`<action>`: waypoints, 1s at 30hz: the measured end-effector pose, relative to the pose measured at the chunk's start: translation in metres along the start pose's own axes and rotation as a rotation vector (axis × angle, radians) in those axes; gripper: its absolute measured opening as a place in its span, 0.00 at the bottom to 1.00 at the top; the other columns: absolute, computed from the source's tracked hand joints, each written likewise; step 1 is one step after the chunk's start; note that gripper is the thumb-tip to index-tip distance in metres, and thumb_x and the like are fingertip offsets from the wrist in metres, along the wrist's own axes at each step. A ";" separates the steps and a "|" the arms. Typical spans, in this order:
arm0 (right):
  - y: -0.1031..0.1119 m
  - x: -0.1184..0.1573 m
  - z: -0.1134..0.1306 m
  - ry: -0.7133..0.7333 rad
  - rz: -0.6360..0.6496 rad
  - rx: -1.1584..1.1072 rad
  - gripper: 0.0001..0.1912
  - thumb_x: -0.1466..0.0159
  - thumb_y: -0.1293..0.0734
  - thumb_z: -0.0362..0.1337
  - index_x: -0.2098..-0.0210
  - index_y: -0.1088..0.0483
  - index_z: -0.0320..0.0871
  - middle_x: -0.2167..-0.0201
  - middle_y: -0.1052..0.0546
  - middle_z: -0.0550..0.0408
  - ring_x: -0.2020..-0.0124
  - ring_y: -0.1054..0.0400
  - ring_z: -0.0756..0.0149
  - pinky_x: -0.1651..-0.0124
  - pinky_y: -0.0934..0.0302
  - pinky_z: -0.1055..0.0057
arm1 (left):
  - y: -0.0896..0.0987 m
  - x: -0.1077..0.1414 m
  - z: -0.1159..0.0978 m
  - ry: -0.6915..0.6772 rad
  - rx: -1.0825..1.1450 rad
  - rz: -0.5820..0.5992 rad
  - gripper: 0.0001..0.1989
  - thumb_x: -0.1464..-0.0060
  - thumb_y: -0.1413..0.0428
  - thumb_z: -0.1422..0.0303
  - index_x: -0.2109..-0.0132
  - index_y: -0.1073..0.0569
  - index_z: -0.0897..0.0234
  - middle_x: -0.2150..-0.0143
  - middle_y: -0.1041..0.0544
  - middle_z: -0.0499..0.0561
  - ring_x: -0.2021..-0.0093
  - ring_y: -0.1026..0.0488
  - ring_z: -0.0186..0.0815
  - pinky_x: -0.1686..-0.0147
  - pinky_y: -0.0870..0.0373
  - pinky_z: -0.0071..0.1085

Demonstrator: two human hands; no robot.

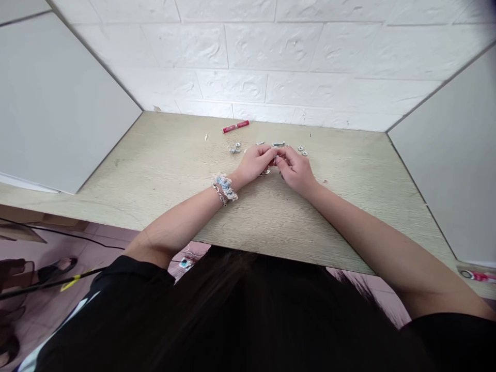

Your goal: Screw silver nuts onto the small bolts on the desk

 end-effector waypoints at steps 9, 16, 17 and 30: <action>-0.001 0.001 -0.003 -0.031 0.016 -0.037 0.15 0.33 0.37 0.50 0.58 0.31 0.45 0.69 0.24 0.57 0.79 0.39 0.72 0.73 0.42 0.70 | 0.000 0.000 0.000 -0.017 -0.032 0.010 0.17 0.41 0.50 0.69 0.79 0.38 0.64 0.82 0.38 0.42 0.80 0.41 0.24 0.76 0.44 0.25; 0.000 0.000 -0.001 -0.056 0.044 -0.054 0.09 0.34 0.38 0.43 0.60 0.32 0.45 0.71 0.25 0.58 0.80 0.39 0.72 0.72 0.43 0.69 | -0.001 0.002 -0.003 -0.025 -0.062 0.048 0.19 0.39 0.50 0.69 0.79 0.38 0.65 0.81 0.36 0.42 0.80 0.40 0.24 0.76 0.45 0.25; 0.000 0.000 -0.001 -0.061 0.046 -0.058 0.08 0.34 0.39 0.42 0.61 0.33 0.45 0.72 0.26 0.58 0.79 0.39 0.72 0.71 0.43 0.69 | -0.002 0.002 -0.003 -0.022 -0.073 0.059 0.19 0.39 0.50 0.69 0.79 0.37 0.65 0.81 0.36 0.43 0.80 0.40 0.24 0.76 0.45 0.25; 0.001 -0.001 -0.001 -0.092 0.057 -0.068 0.06 0.36 0.40 0.38 0.65 0.33 0.45 0.76 0.28 0.59 0.74 0.34 0.68 0.66 0.40 0.67 | -0.003 0.004 -0.008 -0.001 -0.133 0.093 0.20 0.38 0.51 0.70 0.80 0.37 0.65 0.82 0.36 0.43 0.80 0.42 0.24 0.76 0.45 0.26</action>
Point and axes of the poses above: each hand's wrist, its own x-axis away from the middle knuckle, its own y-axis out of the back of the hand, z = x × y, the point moved 3 cm from there along -x, towards the middle knuckle
